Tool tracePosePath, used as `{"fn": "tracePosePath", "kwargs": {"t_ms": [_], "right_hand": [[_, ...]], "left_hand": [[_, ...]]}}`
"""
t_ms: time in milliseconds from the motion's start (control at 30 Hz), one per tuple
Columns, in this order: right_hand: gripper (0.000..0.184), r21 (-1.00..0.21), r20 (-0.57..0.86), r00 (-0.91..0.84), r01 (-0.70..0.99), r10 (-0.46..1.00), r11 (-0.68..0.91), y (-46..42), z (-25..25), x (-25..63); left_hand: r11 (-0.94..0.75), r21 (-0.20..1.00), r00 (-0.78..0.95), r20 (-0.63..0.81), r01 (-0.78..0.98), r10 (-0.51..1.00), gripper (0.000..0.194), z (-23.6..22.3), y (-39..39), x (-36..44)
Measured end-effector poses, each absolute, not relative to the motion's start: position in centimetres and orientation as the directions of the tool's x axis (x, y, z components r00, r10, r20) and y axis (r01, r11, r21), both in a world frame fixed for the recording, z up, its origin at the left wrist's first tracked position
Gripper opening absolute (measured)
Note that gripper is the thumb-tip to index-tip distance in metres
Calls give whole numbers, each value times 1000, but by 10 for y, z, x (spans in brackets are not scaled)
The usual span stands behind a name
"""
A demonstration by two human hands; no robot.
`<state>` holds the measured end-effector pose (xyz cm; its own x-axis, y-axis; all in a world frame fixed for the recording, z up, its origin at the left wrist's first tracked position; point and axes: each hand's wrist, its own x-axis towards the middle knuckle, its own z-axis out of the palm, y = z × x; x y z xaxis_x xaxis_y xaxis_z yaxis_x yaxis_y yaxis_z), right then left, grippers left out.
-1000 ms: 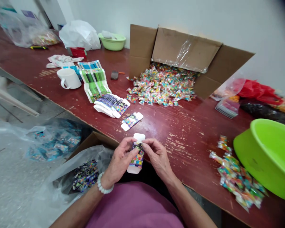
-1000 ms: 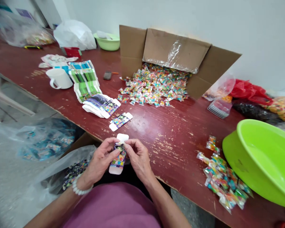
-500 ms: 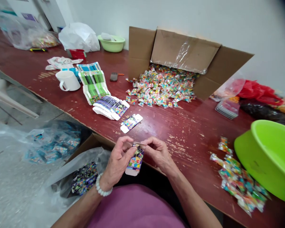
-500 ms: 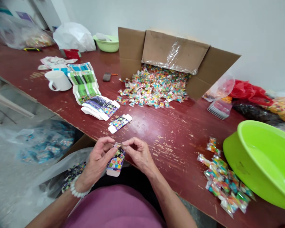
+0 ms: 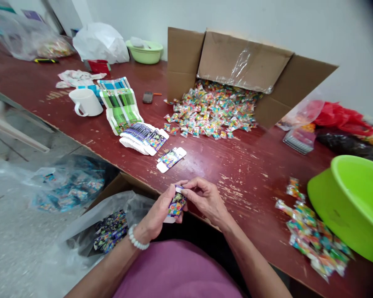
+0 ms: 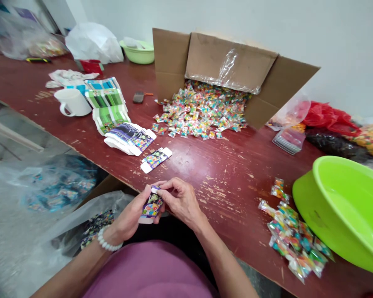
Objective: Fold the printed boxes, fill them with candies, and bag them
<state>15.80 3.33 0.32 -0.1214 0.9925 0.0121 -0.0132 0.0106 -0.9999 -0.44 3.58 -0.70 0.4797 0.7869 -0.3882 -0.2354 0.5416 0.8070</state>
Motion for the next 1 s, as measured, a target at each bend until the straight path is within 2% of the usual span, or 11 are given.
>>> {"fn": "tracePosePath", "kwargs": {"t_ms": [100,267,333,433,567,700,767,833,933,1000], "right_hand": [[19,-998,-47,-89,56,995,-42,36,3,157],[24,-989,-133,-49,-53,990,-136,39,4,156],[22,-994,-83,-78,-60,994,-87,39,6,157],[18,-998,67,-165,-13,984,66,38,6,159],[13,-932,226,-238,229,945,281,34,3,162],[18,-864,221,-388,348,895,364,61,9,165],[23,-833,236,-396,388,888,395,103,14,162],[22,-733,313,-307,523,899,434,161,17,152],[29,-434,322,-253,817,912,379,255,12,127],[41,-378,320,-224,861,920,341,306,3,111]], "left_hand": [[504,845,497,-365,-178,787,62,-7,37,-4],[501,853,517,-366,-146,774,66,-8,38,-8],[507,847,525,-361,-162,771,65,-7,38,-9],[522,835,523,-371,-173,767,66,-6,39,-10],[514,849,486,-399,-124,777,65,-9,39,-12],[534,833,470,-416,-146,778,62,-10,41,-18],[553,813,422,-443,-184,791,58,-9,43,-22],[574,792,366,-481,-208,796,56,-8,44,-27],[616,753,297,-549,-230,781,61,-14,42,-37],[647,721,218,-610,-246,762,65,-24,39,-45]]}}
